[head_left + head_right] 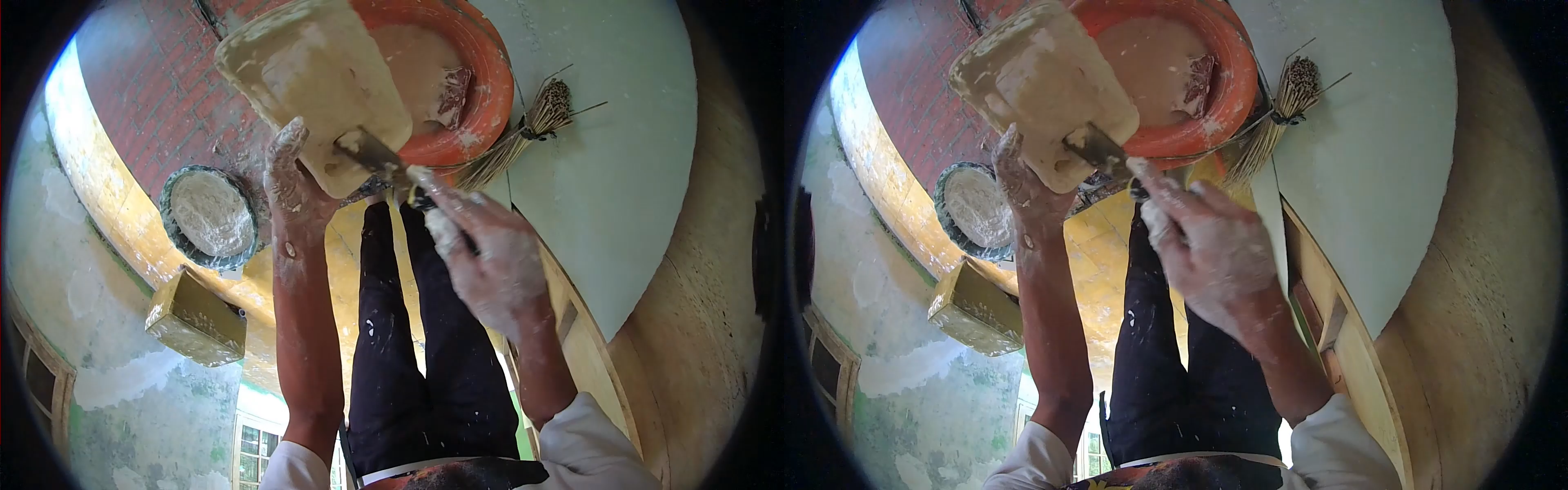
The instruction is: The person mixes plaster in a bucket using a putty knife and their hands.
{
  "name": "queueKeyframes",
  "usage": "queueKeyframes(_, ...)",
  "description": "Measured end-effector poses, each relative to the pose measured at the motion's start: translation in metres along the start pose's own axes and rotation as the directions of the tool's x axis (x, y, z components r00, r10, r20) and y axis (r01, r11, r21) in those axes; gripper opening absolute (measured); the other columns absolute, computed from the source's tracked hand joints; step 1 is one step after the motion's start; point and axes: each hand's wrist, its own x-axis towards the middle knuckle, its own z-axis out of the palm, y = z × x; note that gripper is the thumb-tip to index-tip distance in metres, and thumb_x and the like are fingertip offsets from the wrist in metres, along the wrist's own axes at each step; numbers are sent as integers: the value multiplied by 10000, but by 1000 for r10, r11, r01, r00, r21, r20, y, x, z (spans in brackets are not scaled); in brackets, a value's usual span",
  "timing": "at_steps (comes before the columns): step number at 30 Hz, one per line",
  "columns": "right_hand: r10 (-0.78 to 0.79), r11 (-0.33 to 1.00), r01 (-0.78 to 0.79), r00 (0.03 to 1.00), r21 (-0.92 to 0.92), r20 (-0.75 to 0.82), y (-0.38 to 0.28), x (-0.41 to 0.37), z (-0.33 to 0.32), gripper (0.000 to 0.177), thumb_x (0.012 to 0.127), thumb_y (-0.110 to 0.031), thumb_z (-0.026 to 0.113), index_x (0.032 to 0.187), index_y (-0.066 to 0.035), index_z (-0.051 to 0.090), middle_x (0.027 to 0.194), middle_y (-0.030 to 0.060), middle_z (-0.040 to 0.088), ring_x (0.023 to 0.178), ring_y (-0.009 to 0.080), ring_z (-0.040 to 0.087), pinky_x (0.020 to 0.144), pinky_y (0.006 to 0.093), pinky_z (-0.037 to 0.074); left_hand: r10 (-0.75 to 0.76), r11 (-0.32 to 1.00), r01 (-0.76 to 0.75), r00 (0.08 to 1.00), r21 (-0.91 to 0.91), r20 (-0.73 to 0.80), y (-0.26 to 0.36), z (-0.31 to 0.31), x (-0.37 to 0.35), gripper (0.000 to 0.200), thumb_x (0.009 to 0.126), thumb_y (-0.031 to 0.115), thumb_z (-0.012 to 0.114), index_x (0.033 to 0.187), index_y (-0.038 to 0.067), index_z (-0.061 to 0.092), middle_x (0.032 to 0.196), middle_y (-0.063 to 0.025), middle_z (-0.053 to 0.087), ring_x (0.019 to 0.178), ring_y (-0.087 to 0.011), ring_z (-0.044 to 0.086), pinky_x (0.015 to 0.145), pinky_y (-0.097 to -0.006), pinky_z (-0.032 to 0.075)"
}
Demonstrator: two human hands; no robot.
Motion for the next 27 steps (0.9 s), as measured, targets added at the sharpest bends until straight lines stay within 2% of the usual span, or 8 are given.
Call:
queueKeyframes(2, -108, 965, 93, 993, -247, -49, -2, 0, 22, 455, 971, -167, 595, 1413, -71, 548, 848, 185, 628, 747, 365, 669, 683, 435, 564, -32, 999, 30, 997, -24, -76, -5, 2, 2, 540, 909, 252, 651, 1371, 47, 464, 1267, -112, 603, 1115, -265, 626, 960, -440, 533)
queueKeyframes(5, -158, 984, 141, 972, -107, -174, 2, 16, 39, 405, 963, -155, 602, 1358, -70, 592, 843, 173, 630, 698, 361, 667, 619, 415, 560, -69, 997, 63, 987, -46, -148, -5, 6, 3, 508, 911, 280, 650, 1329, 42, 489, 1213, -95, 629, 1051, -249, 646, 913, -421, 547)
queueKeyframes(7, -88, 996, 83, 987, -41, -136, -9, 20, 40, 357, 987, -172, 586, 1315, -32, 616, 1034, 236, 684, 915, 405, 670, 808, 461, 544, 128, 939, -86, 986, 332, -105, 1, 11, 1, 520, 928, 349, 625, 1336, 59, 485, 1212, -102, 627, 1002, -260, 651, 907, -401, 538)
queueKeyframes(10, -86, 993, 74, 986, -88, -143, -13, 19, 54, 384, 975, -162, 589, 1344, -56, 606, 1020, 235, 679, 919, 403, 681, 766, 449, 564, -1, 999, 1, 1000, -41, -15, 13, 5, 6, 503, 930, 275, 657, 1340, 48, 475, 1214, -112, 624, 1013, -258, 657, 909, -397, 548)
queueKeyframes(17, -84, 994, 69, 977, -83, -197, 0, 21, 55, 402, 945, -152, 620, 1334, -52, 617, 1031, 239, 682, 901, 392, 689, 761, 435, 570, 63, 998, -63, 990, 3, -129, -4, 17, -2, 498, 952, 312, 630, 1344, 46, 476, 1208, -102, 615, 1013, -262, 652, 903, -388, 555)
queueKeyframes(19, -121, 992, 107, 968, -74, -219, -2, 28, 55, 390, 943, -139, 623, 1321, -42, 625, 1026, 242, 681, 892, 394, 686, 770, 434, 567, 137, 937, -62, 970, 343, -200, -1, 14, -1, 524, 958, 388, 578, 1353, 57, 478, 1242, -111, 603, 1073, -275, 635, 946, -409, 538)
queueKeyframes(22, -81, 995, 69, 977, -69, -196, -7, 30, 60, 382, 943, -124, 621, 1316, -40, 630, 1008, 237, 682, 883, 391, 684, 762, 436, 562, 77, 994, -70, 993, 80, -85, 4, 12, 3, 497, 968, 342, 579, 1356, 50, 474, 1304, -121, 581, 1181, -258, 598, 983, -411, 527)
queueKeyframes(27, -113, 993, 106, 970, -41, -214, -2, 31, 60, 377, 944, -132, 625, 1315, -68, 642, 949, 206, 674, 836, 380, 672, 743, 431, 555, 195, 961, -166, 974, 222, -117, -2, 10, 1, 442, 989, 339, 545, 1321, 49, 515, 1275, -128, 597, 1154, -255, 610, 970, -425, 538)
